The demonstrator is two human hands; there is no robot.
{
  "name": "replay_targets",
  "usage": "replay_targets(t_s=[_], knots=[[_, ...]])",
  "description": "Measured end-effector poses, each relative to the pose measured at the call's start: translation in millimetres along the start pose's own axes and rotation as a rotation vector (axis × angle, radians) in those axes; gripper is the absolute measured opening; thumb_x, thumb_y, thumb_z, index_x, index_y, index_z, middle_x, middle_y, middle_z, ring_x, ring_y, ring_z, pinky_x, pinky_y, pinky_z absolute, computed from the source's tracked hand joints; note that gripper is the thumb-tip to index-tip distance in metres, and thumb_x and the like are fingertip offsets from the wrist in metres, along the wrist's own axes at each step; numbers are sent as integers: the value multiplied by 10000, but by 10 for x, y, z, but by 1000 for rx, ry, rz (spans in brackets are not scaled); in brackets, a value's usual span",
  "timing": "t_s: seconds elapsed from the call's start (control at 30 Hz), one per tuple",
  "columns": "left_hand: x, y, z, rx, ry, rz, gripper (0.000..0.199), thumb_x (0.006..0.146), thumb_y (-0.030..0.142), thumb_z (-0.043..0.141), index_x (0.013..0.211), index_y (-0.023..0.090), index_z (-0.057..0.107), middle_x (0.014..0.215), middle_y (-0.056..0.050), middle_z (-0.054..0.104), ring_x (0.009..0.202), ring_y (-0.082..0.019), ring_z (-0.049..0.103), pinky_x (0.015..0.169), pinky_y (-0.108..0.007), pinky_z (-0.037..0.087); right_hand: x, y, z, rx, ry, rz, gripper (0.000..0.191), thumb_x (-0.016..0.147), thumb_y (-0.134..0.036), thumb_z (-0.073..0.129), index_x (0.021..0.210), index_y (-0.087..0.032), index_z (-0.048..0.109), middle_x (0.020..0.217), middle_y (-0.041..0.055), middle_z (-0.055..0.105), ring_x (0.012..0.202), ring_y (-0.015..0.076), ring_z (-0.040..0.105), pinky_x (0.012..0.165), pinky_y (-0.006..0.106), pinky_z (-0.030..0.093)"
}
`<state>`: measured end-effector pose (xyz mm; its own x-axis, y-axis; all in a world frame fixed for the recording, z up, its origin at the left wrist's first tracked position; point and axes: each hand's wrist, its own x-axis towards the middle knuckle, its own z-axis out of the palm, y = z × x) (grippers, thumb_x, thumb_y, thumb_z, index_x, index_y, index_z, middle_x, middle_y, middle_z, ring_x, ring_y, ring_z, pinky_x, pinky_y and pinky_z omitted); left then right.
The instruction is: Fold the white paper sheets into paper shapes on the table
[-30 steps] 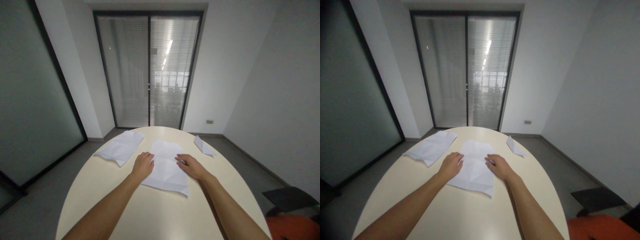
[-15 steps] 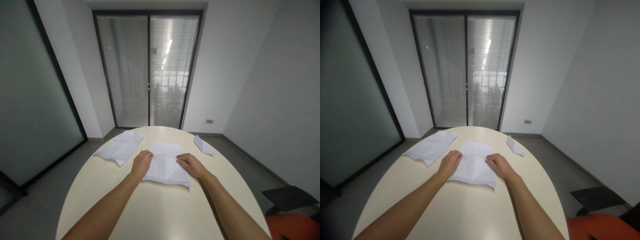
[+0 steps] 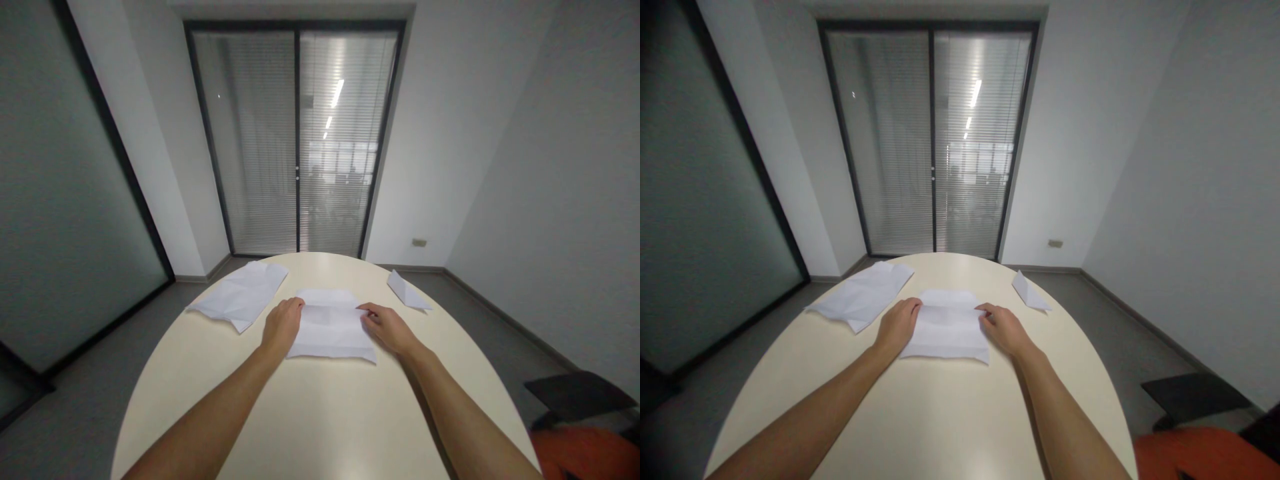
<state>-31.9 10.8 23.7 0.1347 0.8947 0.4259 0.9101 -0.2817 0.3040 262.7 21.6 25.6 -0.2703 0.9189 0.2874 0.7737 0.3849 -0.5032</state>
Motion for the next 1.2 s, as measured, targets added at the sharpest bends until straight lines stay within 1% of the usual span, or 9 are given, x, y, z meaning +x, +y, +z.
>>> replay_targets(t_s=[0.1, 0.23, 0.37, 0.47, 0.67, 0.83, 0.9, 1.03, 1.2], knots=[[1, -16, 3, -18, -9, -44, 284, 963, 127, 416, 1114, 240, 629, 1035, -46, 701, 1009, -201, 628, 894, -309, 454, -1, 2, 10, 5, 31, 36, 388, 881, -376, 493, 1170, -216, 697, 965, 56, 750, 833, 220, 683, 775, 309, 500], [6, -49, 14, -48, 32, -24, 294, 932, 101, 440, 1104, 234, 639, 1050, -43, 701, 1020, -206, 620, 914, -313, 462, 13, 3, 2, 64, 94, 78, 328, 897, -441, 501, 1029, -218, 702, 841, 44, 737, 698, 201, 657, 683, 306, 494], [9, -56, 16, -71, 108, 22, 225, 951, 154, 464, 1048, 223, 655, 1067, -47, 701, 1057, -224, 608, 950, -327, 460, 40, 12, 33, 372, 152, 136, 398, 887, -580, 519, 985, -213, 637, 971, 66, 725, 576, 166, 649, 597, 302, 501], [3, -50, 33, -141, 129, -31, 217, 983, 204, 444, 1080, 236, 636, 1104, -35, 695, 1004, -200, 646, 913, -303, 478, 66, 12, 75, 588, 180, 195, 509, 813, -690, 581, 1002, -218, 586, 1052, 93, 691, 686, 209, 708, 552, 290, 501], [15, -59, 122, -442, 162, -49, 232, 1010, 254, 395, 1157, 229, 572, 1142, -44, 675, 798, -142, 690, 826, -287, 518, 91, -5, 75, 730, 170, 130, 534, 802, -737, 596, 1020, -249, 596, 1184, 122, 664, 1052, 271, 680, 868, 399, 556], [15, -25, 123, -566, 212, -51, 280, 1013, 255, 354, 1250, 225, 500, 1268, -88, 635, 1051, -183, 671, 942, -339, 507, 73, -40, 15, 607, 163, 39, 497, 873, -705, 516, 1081, -268, 628, 1319, 112, 626, 1165, 281, 609, 1020, 457, 471], [5, -10, 107, -572, 224, -44, 273, 1000, 240, 367, 1242, 221, 492, 1285, -98, 630, 1167, -200, 618, 1007, -363, 474, 67, -31, 9, 606, 168, 28, 436, 889, -655, 530, 1043, -262, 639, 1314, 97, 636, 1187, 283, 588, 1056, 463, 431], [-18, -2, 75, -624, 234, -22, 236, 961, 205, 397, 1172, 206, 504, 1281, -111, 630, 1200, -211, 597, 990, -360, 475, 64, 38, 34, 689, 165, -9, 256, 878, -491, 593, 871, -237, 624, 1224, 88, 680, 1178, 287, 575, 1056, 458, 393], [-25, -13, 38, -497, 120, -63, 227, 1008, 326, 367, 969, 232, 570, 988, -42, 725, 931, -206, 678, 827, -325, 484, 37, 85, 43, 625, 49, -35, 133, 825, -324, 547, 759, -217, 590, 1071, 81, 716, 1069, 267, 601, 1003, 426, 393]])
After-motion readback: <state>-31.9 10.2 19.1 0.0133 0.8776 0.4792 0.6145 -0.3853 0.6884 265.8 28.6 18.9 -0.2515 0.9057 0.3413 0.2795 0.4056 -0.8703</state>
